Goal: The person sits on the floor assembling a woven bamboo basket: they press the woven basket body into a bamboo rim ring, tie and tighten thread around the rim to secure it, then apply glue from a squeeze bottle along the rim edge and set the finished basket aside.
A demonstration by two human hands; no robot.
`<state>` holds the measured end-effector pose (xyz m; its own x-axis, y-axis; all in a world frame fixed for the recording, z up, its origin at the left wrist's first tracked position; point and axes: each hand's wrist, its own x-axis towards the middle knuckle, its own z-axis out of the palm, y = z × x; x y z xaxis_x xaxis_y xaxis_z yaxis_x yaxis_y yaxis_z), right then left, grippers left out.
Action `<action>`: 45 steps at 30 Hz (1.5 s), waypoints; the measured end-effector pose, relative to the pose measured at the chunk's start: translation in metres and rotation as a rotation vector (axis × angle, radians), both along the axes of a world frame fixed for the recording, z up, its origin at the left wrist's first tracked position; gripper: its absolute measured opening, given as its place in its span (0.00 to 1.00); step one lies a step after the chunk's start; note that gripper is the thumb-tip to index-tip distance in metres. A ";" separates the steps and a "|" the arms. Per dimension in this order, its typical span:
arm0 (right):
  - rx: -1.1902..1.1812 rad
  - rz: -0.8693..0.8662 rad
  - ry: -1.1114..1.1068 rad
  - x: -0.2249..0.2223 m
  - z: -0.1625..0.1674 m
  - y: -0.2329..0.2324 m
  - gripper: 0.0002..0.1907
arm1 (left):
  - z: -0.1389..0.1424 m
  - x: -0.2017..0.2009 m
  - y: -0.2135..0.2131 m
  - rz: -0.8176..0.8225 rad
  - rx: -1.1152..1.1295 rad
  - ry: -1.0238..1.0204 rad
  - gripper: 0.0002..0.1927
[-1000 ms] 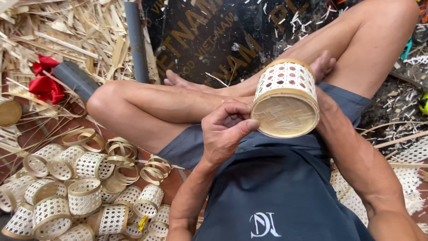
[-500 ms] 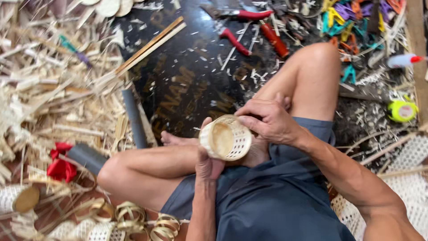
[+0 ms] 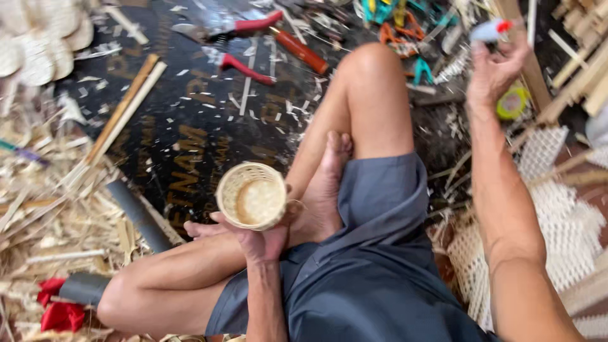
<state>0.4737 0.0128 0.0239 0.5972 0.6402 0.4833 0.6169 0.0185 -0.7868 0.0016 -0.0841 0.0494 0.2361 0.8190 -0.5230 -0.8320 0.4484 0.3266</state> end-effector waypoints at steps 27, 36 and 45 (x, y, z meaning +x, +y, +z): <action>-0.384 0.989 0.114 -0.080 0.119 -0.090 0.14 | 0.047 0.039 -0.053 0.592 0.132 0.599 0.77; -0.383 1.319 -0.247 -0.129 0.176 -0.078 0.26 | 0.062 0.032 -0.076 0.198 0.326 -0.140 0.64; -0.288 1.310 -0.205 -0.130 0.180 -0.085 0.26 | 0.084 0.041 -0.090 0.351 0.465 -0.062 0.60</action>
<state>0.3441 -0.0722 0.2037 -0.5895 0.7705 0.2425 0.3790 0.5290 -0.7593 0.0430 -0.1738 0.1329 -0.0725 0.9938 -0.0842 -0.9286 -0.0365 0.3693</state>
